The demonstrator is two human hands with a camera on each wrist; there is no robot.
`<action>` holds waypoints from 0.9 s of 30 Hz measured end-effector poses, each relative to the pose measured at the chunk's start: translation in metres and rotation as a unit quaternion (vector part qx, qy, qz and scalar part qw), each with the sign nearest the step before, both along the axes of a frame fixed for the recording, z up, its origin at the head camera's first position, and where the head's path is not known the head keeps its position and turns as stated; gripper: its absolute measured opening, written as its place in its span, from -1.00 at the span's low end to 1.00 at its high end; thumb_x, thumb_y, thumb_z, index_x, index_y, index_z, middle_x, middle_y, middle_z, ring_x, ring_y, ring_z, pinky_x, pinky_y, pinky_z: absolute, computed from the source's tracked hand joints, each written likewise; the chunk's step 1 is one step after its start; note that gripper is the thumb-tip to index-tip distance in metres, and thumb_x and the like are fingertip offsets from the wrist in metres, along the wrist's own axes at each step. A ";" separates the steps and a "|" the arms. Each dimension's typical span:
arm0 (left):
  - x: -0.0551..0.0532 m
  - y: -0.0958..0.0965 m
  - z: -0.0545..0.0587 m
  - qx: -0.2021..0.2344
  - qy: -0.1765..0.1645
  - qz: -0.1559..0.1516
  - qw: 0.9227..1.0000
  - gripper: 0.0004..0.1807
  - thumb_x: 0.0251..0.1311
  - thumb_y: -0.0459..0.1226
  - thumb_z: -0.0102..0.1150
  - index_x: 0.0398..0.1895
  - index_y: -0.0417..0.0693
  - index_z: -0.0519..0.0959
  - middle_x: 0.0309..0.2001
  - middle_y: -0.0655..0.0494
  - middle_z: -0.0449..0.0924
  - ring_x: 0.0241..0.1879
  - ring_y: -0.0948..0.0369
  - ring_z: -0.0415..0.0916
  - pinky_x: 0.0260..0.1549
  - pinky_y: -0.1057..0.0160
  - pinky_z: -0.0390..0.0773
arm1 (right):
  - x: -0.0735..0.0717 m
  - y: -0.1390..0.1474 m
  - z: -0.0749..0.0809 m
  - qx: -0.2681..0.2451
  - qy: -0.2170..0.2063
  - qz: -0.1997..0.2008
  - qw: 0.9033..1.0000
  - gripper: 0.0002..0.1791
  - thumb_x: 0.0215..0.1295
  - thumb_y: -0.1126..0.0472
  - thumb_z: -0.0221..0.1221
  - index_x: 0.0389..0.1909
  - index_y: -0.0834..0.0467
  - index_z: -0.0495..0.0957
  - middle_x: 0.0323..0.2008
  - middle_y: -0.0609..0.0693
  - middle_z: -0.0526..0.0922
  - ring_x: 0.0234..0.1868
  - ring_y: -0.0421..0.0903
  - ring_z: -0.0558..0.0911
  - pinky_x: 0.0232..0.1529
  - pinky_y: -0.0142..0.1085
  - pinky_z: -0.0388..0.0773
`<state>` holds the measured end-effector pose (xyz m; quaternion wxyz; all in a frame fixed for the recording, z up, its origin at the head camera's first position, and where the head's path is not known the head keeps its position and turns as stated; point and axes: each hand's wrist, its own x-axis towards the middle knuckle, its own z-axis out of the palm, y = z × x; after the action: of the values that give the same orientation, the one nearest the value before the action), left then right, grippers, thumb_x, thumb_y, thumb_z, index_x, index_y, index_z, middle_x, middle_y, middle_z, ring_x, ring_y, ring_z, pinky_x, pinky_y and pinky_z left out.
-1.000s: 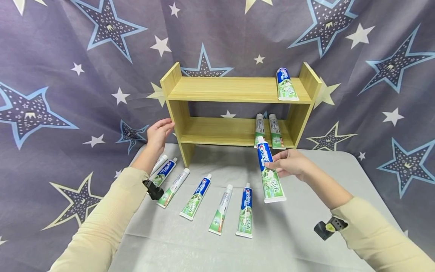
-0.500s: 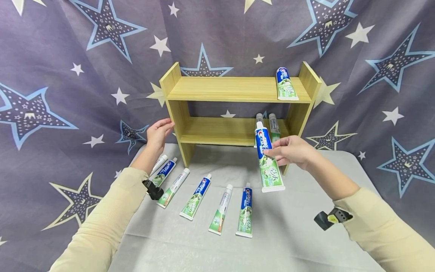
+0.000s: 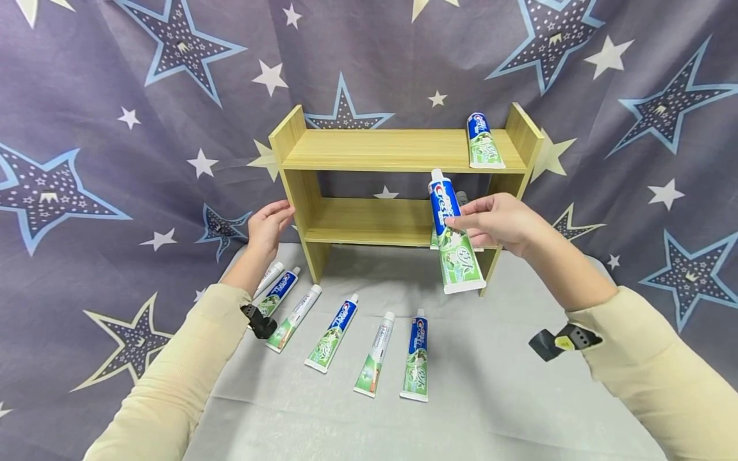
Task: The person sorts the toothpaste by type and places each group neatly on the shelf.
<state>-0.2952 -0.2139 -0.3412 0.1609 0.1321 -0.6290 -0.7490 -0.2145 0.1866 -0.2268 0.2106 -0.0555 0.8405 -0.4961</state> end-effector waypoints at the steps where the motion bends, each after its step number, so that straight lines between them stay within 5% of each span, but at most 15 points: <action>1: 0.000 0.000 0.000 0.000 -0.001 0.000 1.000 -0.65 0.09 -0.43 0.29 0.00 -0.29 0.60 -0.46 0.34 0.62 -0.35 0.41 0.62 -0.07 0.44 0.66 | -0.002 -0.001 0.003 -0.002 0.001 -0.005 1.000 -0.43 0.35 0.05 0.15 0.21 0.32 0.26 -0.41 -0.31 0.64 -0.45 -0.34 0.58 -0.35 -0.53 0.63; 9: 0.000 0.000 -0.001 0.000 -0.006 -0.001 1.000 -0.66 0.11 -0.42 0.28 0.00 -0.29 0.59 -0.45 0.32 0.61 -0.37 0.43 0.60 0.18 0.21 0.58 | -0.016 -0.007 0.020 -0.058 -0.014 -0.029 0.998 -0.39 0.34 0.02 0.15 0.26 0.28 0.23 -0.39 -0.34 0.65 -0.37 -0.36 0.63 -0.26 -0.54 0.65; 17: 0.000 -0.001 0.000 -0.002 -0.008 -0.003 1.000 -0.67 0.11 -0.42 0.28 -0.02 -0.28 0.60 -0.44 0.33 0.62 -0.36 0.42 0.61 0.07 0.32 0.63 | -0.038 -0.008 0.037 -0.137 -0.039 -0.065 0.988 -0.62 0.30 0.09 0.20 0.00 0.12 0.29 -0.37 -0.26 0.63 -0.30 -0.34 0.64 -0.19 -0.50 0.67; 22: -0.001 -0.001 0.001 -0.003 -0.010 -0.005 1.000 -0.67 0.11 -0.41 0.28 -0.01 -0.26 0.60 -0.43 0.31 0.62 -0.34 0.42 0.61 0.09 0.31 0.62 | -0.054 -0.009 0.049 -0.225 -0.091 -0.111 0.964 -0.31 0.25 0.20 0.24 0.30 0.08 0.09 -0.38 -0.12 0.62 -0.32 -0.25 0.65 -0.26 -0.41 0.68; 27: 0.000 -0.001 0.002 -0.001 -0.003 -0.008 1.000 -0.66 0.12 -0.42 0.27 0.00 -0.30 0.59 -0.45 0.33 0.61 -0.36 0.42 0.60 0.22 0.15 0.54 | -0.070 -0.009 0.060 -0.296 -0.132 -0.137 0.936 -0.48 0.30 0.26 0.17 0.20 0.04 0.18 -0.40 -0.02 0.62 -0.33 -0.17 0.64 -0.30 -0.32 0.67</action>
<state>-0.2954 -0.2150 -0.3396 0.1532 0.1295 -0.6310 -0.7494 -0.2846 0.1773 -0.1665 0.2237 0.0658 0.6200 -0.7492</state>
